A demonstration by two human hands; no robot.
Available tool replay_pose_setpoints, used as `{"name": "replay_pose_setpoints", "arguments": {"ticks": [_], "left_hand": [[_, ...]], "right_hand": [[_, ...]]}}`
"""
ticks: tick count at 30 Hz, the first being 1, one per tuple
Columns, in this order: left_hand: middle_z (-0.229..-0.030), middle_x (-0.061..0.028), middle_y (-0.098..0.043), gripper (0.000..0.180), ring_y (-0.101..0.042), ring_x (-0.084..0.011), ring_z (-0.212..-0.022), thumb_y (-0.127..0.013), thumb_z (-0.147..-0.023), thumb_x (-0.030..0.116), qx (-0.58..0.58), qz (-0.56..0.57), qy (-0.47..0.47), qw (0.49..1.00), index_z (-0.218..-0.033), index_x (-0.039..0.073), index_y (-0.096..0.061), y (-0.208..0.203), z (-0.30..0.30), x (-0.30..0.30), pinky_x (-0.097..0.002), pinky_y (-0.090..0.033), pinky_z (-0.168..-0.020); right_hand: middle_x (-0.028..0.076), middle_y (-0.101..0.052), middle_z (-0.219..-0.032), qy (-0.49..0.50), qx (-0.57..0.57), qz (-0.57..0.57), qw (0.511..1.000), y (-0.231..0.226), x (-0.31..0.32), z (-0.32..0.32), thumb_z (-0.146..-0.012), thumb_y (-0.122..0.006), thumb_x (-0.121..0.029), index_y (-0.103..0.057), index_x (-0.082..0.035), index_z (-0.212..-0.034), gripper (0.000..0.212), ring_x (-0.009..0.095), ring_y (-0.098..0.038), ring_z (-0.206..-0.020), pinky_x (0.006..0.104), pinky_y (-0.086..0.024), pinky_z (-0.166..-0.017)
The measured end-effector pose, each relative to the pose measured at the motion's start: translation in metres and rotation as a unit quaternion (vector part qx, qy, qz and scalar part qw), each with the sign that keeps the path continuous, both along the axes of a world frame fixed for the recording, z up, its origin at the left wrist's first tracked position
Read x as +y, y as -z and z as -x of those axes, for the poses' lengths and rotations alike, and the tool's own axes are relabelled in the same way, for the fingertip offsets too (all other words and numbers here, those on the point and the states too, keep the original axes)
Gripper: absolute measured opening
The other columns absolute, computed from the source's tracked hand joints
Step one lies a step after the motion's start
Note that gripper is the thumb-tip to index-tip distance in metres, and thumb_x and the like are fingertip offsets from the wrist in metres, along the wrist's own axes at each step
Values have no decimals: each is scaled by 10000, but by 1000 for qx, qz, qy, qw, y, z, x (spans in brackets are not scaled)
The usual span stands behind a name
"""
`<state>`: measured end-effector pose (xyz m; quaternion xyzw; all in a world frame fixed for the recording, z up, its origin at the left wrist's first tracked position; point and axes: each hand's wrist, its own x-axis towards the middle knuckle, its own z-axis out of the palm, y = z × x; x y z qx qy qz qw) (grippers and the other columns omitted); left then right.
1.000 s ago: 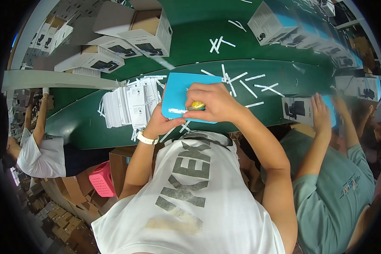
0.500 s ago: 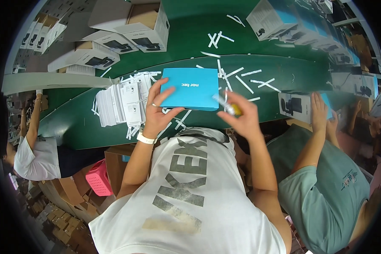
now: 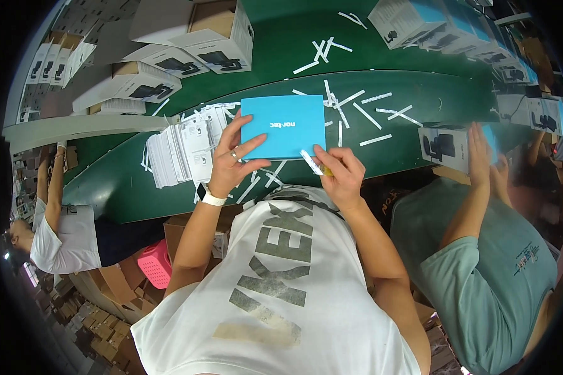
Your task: The person packs small product boxes into larger white containers by hand on a factory assembly line.
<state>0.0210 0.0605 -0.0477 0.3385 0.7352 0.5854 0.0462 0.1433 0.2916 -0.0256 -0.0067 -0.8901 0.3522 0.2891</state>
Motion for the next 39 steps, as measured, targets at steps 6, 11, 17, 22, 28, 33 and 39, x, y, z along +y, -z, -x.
{"name": "replay_pose_setpoints", "arguments": {"ticks": [6, 11, 17, 22, 28, 33, 39], "left_hand": [[-1444, -152, -463, 607, -361, -450, -1420, -842, -740, 203, 140, 130, 47, 980, -1315, 175, -650, -21, 13, -19, -524, -400, -1122], [-1554, -166, -363, 814, -309, -429, -1446, -818, -749, 268, 294, 396, 63, 868, -1484, 253, -468, -13, 9, 0, -566, -228, -1188], [-1606, -194, -284, 816, -282, -427, -1464, -738, -816, 426, 226, 334, 52, 914, -1532, 222, -403, 14, 16, -10, -571, -226, -1183], [-1609, -237, -247, 811, -259, -452, -1466, -733, -809, 480, 280, 342, 40, 896, -1523, 251, -422, 9, 12, -10, -573, -234, -1181], [-1426, -302, -399, 793, -377, -480, -1340, -753, -708, 611, 295, 315, 137, 892, -1422, 327, -557, -49, 69, 4, -573, -267, -1155], [-1385, -282, -428, 830, -429, -456, -1262, -748, -688, 645, 360, 288, 127, 878, -1417, 290, -568, -71, 97, 40, -563, -324, -1098], [-1427, -213, -459, 834, -458, -432, -1270, -804, -746, 430, 466, 328, -80, 818, -1471, 179, -477, -154, 188, 90, -546, -340, -1104]], "right_hand": [[99, -658, -1037, -45, -80, 17, 996, -3, -7, -6, -678, -679, 59, -722, -67, -1184, 523, 155, -586, -598, 265, -490, -553], [119, -654, -1301, -72, -69, -83, 992, 34, -31, -2, -630, -642, 35, -687, -47, -1224, 600, 170, -590, -608, 266, -506, -570], [128, -605, -1375, -102, -44, -87, 990, 58, -38, 12, -661, -745, -74, -695, -76, -1214, 555, 198, -626, -647, 273, -541, -625], [201, -363, -1555, -106, -197, 4, 975, 12, -20, 58, -626, -887, -352, -609, -157, -1358, 807, 323, -682, -853, 362, -574, -726], [235, -327, -1560, -136, -214, 39, 966, 3, 16, 58, -557, -920, -403, -530, -171, -1449, 1001, 428, -638, -1116, 435, -564, -873], [223, -421, -1506, -129, -97, 17, 987, 0, 59, 94, -569, -915, -397, -586, -146, -1403, 932, 407, -605, -1206, 437, -531, -949], [238, -452, -1458, 129, 18, 32, 991, -22, 203, 214, -615, -882, -478, -591, -73, -1368, 903, 406, -593, -1206, 437, -477, -1027]]}}
